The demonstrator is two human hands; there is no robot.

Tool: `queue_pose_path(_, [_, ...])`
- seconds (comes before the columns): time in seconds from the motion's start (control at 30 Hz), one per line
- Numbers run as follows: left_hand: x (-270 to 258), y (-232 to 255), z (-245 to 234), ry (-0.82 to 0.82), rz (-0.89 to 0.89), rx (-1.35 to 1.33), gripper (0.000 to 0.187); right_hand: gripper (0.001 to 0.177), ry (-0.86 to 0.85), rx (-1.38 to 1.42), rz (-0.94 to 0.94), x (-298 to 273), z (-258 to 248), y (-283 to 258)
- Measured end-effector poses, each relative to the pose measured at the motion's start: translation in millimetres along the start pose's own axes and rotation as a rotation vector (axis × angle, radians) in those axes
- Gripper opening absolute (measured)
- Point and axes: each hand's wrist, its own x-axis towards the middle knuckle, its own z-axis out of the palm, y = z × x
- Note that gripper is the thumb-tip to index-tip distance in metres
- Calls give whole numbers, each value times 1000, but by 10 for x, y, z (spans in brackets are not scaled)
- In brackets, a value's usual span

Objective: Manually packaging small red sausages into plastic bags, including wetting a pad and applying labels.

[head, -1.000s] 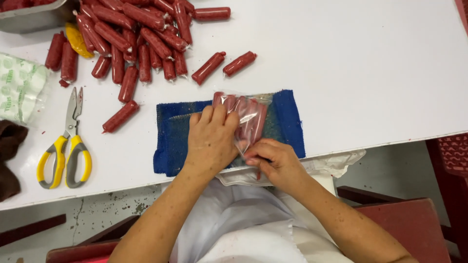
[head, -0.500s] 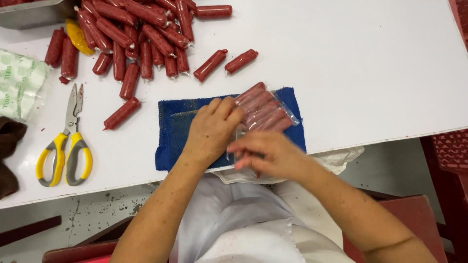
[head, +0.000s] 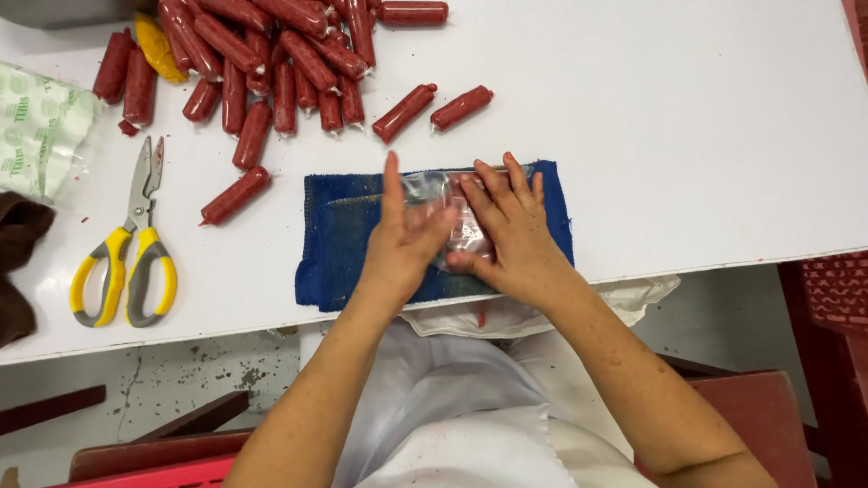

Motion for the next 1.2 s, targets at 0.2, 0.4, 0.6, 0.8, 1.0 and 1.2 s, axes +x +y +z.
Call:
queue_pose_path(0.2, [-42, 152, -167, -58, -51, 152, 129, 127, -92, -100, 25, 22, -133, -84])
queue_pose_path(0.4, [-199, -199, -578, 77, -87, -111, 116, 123, -106, -110, 18, -16, -163, -164])
queue_pose_path(0.6, [-408, -281, -896, 437, 94, 373, 92, 118, -234, -174, 4, 74, -384, -56])
queue_pose_path(0.8, [-256, -839, -954, 323, 646, 1088, 61, 29, 240, -178, -137, 1504, -1231, 140])
queue_pose_path(1.0, [338, -338, -1065, 224, 754, 967, 68, 34, 32, -122, -202, 1717, -1009, -383])
queue_pose_path(1.2, [1078, -539, -780, -2, 980, 1142, 57, 26, 121, 45, -28, 1142, -474, -184])
